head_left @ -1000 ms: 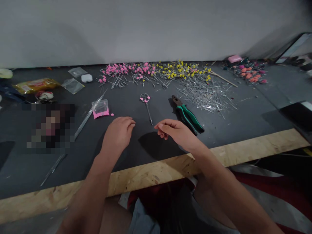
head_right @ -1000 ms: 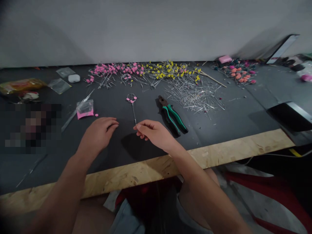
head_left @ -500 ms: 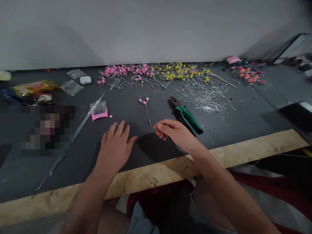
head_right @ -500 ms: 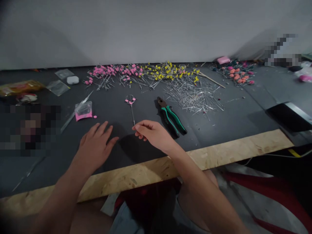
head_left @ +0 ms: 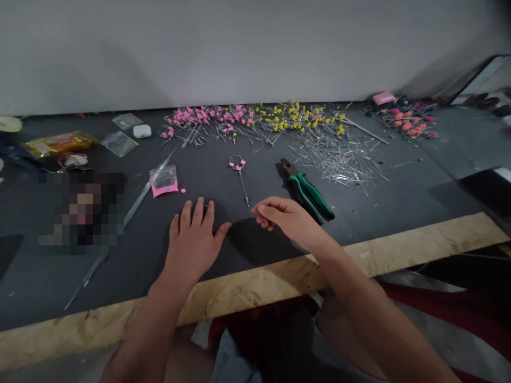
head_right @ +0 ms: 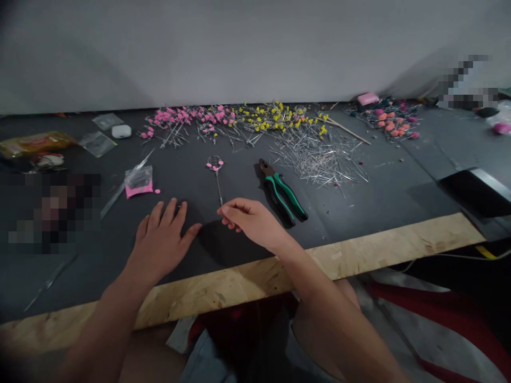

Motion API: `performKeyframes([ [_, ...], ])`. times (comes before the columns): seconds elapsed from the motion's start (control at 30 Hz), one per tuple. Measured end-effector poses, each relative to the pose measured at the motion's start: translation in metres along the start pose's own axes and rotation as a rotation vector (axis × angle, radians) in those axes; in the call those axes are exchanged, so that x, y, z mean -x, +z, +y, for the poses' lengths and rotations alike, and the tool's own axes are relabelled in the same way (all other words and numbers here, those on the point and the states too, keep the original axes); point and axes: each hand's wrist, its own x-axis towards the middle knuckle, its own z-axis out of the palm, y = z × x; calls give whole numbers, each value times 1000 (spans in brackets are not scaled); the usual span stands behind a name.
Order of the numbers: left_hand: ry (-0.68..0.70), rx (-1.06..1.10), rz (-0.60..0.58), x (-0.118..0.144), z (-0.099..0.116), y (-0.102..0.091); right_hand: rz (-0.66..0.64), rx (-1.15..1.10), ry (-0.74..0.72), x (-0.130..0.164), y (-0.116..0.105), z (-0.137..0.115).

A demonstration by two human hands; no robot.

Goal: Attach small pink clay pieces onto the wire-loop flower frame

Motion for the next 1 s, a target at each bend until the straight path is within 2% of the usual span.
performKeyframes([
  [0.17,21,-6,-13,15,2,0,2,11,6,0,0,0],
  [0.4,59,-25,2,21,-3,-8,-4,26,9,0,-1,1],
  [0.53,23,-12,20,20,-5,-10,7,27,15,0,-1,0],
  [1.0,-24,49,8,5,-5,3,1,35,14,1,1,0],
])
